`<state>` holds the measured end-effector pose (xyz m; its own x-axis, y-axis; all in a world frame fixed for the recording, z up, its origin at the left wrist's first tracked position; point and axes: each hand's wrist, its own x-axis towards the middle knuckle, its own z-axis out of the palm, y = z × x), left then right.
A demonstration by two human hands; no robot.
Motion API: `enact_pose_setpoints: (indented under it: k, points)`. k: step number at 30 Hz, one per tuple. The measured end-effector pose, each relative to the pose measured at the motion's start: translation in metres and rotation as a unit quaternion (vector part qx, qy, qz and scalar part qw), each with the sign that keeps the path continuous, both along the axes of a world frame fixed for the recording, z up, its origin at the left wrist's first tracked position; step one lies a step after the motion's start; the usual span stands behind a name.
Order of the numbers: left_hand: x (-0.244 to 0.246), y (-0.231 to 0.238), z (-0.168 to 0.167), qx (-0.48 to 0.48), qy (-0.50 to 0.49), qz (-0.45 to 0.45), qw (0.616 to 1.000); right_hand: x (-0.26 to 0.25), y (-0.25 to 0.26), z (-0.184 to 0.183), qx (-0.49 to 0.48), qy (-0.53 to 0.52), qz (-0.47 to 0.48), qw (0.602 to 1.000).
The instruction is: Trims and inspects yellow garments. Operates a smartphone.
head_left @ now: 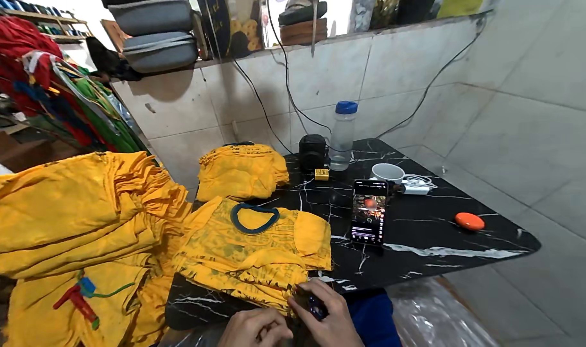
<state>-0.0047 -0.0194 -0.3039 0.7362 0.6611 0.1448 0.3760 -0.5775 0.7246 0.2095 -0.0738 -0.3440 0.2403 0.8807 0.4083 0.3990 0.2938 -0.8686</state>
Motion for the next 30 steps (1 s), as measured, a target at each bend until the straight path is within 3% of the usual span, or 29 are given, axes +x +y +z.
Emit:
enact_pose_setpoints:
  k: [4, 7, 10, 14, 16, 18, 20, 22, 26, 30]
  points:
    - [0.011, -0.004, -0.001, 0.084, -0.03, 0.122, 0.989, -0.007, 0.001, 0.004, 0.014, 0.025, 0.016, 0.999]
    - [0.027, -0.011, -0.001, 0.119, -0.006, 0.156, 0.981, -0.013, -0.001, 0.013, 0.025, 0.075, 0.03, 0.996]
    - [0.039, -0.007, 0.001, 0.109, -0.002, 0.145, 0.983, -0.014, -0.004, 0.014, 0.039, 0.102, 0.013, 0.994]
    - [0.038, 0.017, 0.009, 0.109, -0.189, 0.142, 0.965, -0.003, -0.005, 0.004, 0.023, 0.076, 0.007, 0.997]
    - [0.035, 0.027, 0.012, 0.135, -0.222, 0.115, 0.959, 0.003, -0.007, -0.002, -0.008, 0.051, 0.019, 0.998]
    - [0.032, 0.027, 0.009, 0.164, -0.186, 0.088, 0.965, 0.006, -0.009, -0.008, -0.032, 0.035, 0.025, 0.999]
    - [0.027, 0.027, -0.001, 0.192, -0.063, 0.045, 0.978, 0.006, -0.01, -0.012, -0.031, 0.022, 0.02, 0.999]
    - [0.024, 0.028, -0.014, 0.246, 0.016, 0.036, 0.968, 0.006, -0.011, -0.013, -0.027, 0.02, 0.011, 0.999]
    - [0.022, 0.026, -0.023, 0.284, -0.031, 0.047, 0.957, 0.001, -0.01, -0.011, -0.012, 0.032, -0.007, 0.999]
    - [0.016, 0.028, -0.024, 0.2, -0.114, 0.029, 0.973, -0.003, -0.009, -0.007, -0.056, 0.028, -0.001, 0.998]
